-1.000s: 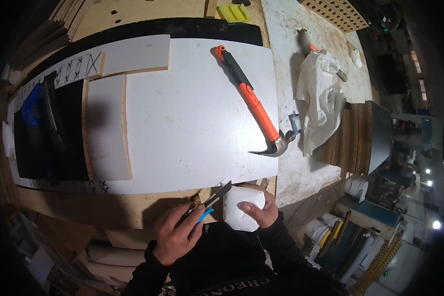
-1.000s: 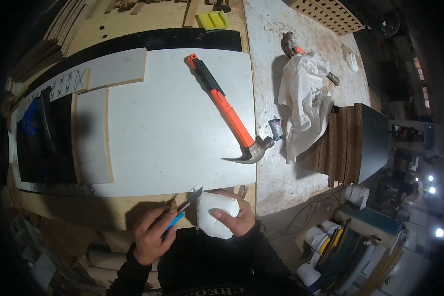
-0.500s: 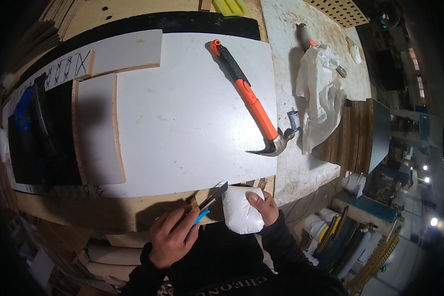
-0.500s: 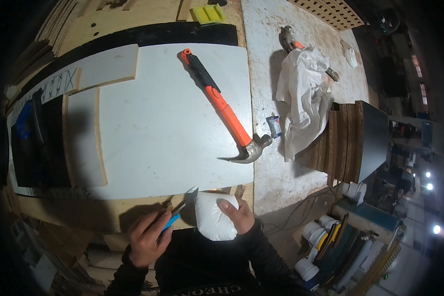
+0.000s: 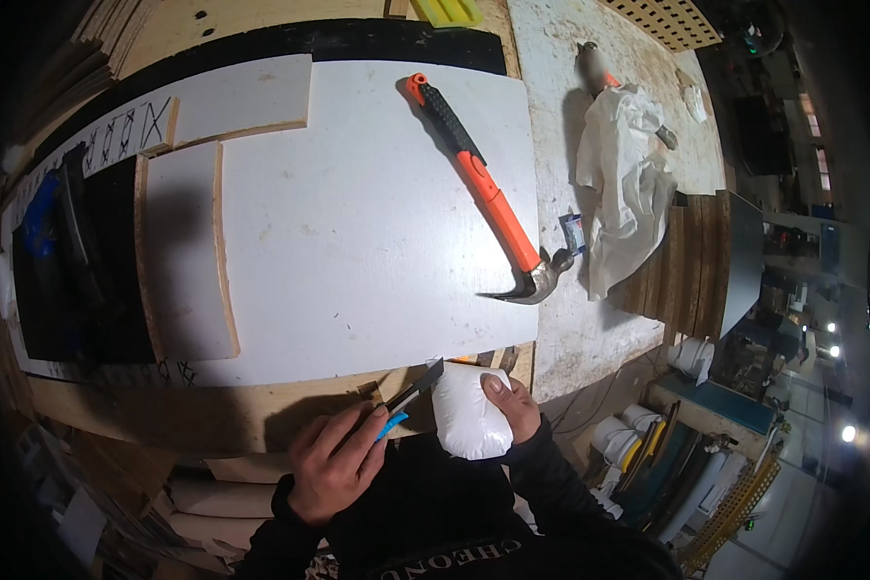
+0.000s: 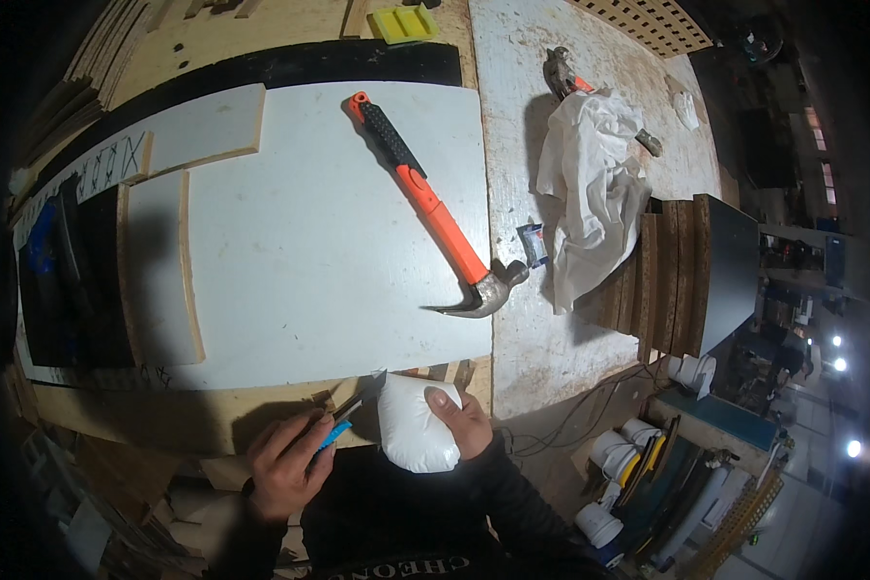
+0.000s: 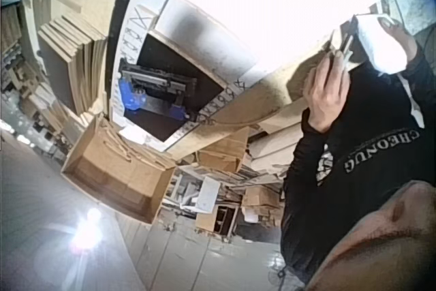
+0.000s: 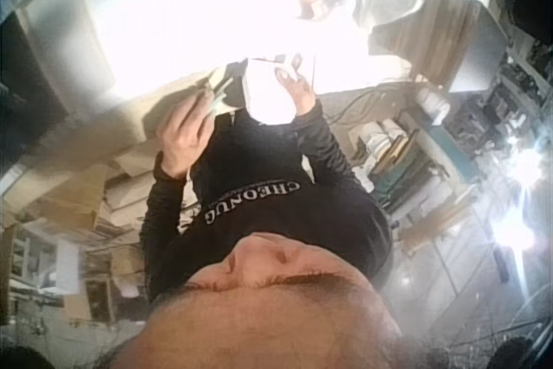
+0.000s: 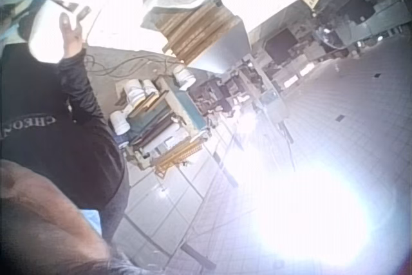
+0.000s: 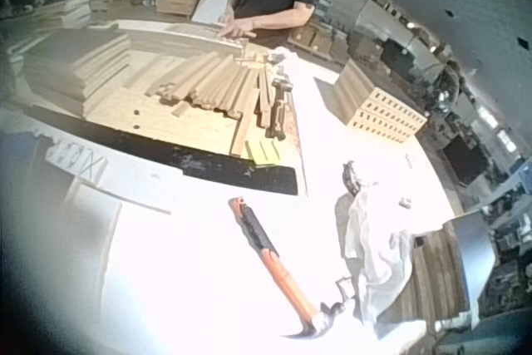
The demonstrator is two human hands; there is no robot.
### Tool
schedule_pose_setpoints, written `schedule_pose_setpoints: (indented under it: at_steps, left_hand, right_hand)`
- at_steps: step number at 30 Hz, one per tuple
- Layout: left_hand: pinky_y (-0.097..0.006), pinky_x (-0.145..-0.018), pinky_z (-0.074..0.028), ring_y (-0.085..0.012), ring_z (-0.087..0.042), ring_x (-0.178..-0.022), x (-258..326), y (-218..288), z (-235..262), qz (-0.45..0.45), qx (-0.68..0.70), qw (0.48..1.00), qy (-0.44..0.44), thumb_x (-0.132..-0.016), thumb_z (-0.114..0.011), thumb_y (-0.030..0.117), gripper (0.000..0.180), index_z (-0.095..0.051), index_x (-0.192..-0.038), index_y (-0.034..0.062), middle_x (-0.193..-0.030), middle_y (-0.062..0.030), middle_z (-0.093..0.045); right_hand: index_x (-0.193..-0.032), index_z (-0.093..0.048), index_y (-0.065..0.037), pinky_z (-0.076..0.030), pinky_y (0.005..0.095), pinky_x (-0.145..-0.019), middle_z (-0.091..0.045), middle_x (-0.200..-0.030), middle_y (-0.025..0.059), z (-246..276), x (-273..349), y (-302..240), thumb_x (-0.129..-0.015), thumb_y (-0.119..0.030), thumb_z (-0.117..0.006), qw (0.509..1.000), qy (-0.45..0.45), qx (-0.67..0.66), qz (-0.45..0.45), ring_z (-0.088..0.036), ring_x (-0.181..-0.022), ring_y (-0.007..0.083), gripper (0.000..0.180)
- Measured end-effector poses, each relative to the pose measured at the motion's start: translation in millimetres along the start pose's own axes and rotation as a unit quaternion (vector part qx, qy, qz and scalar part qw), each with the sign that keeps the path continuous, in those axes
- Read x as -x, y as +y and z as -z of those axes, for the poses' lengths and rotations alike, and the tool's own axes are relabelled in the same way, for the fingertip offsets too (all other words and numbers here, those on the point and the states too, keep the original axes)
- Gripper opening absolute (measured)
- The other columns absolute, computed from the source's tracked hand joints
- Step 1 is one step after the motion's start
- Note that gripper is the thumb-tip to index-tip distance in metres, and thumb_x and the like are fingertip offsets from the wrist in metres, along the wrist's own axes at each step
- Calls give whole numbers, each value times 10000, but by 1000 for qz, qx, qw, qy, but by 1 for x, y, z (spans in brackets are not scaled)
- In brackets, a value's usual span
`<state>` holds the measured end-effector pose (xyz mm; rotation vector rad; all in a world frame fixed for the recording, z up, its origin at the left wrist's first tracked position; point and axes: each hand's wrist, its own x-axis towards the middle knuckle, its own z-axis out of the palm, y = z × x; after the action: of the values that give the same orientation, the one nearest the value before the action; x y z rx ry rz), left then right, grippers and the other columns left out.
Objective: The person fastens wooden boards together using a pneumatic nail gun, gathers wooden slats from a nearby pile, cuts open a small packet with a utility knife, and attaches the slats onto a panel using the nail gun before lifting the assembled slotted panel.
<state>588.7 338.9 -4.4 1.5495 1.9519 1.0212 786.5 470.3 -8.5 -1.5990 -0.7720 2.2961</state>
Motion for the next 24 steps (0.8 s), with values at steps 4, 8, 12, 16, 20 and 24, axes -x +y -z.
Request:
schedule_pose_setpoints:
  at_steps: [4,8,12,16,20,24]
  left_hand:
    - [-312,-594,-487,-227,-595,-693,1,0,0,3,-9,1000,2,-646,-695,50,376,-631,-1017,54,-946,-100,-600]
    - [-313,-596,-488,-228,-596,-699,2,1,0,2,-8,1000,4,-642,-695,48,380,-632,-1017,54,-944,-102,-599]
    - [-313,-598,-488,-229,-597,-702,2,0,-2,3,-5,1000,5,-644,-694,49,368,-635,-1007,50,-939,-105,-598]
    - [-314,-596,-488,-230,-595,-695,0,2,-1,5,-8,1000,9,-646,-692,49,359,-636,-1001,45,-934,-107,-597]
    - [-312,-589,-488,-229,-592,-681,-2,0,-2,5,-8,1000,10,-652,-690,50,356,-634,-1003,40,-927,-108,-596]
    - [-310,-581,-488,-228,-592,-674,0,-1,-3,5,-11,1000,12,-652,-690,49,357,-633,-1004,39,-927,-108,-595]
  right_hand:
    - [-1069,-553,34,-487,261,-682,-625,-878,80,3,0,2,-884,-322,-545,1000,-3,-9,-3,-607,-751,136,401]
    - [-1053,-559,25,-486,257,-664,-626,-861,77,4,1,4,-885,-317,-543,999,3,-30,-10,-605,-733,131,381]
    - [-1029,-568,18,-484,254,-649,-626,-851,72,5,0,5,-883,-317,-546,999,2,-42,-16,-604,-715,130,366]
    - [-1025,-570,19,-484,254,-648,-626,-848,71,3,2,2,-882,-317,-547,999,4,-35,-11,-604,-712,133,366]
    - [-1029,-569,22,-484,254,-646,-627,-845,74,-1,3,-2,-882,-318,-547,1000,9,-27,-6,-604,-709,137,371]
    - [-1029,-571,23,-484,253,-644,-627,-843,75,1,2,0,-881,-327,-548,1000,7,-24,-6,-603,-705,135,380]
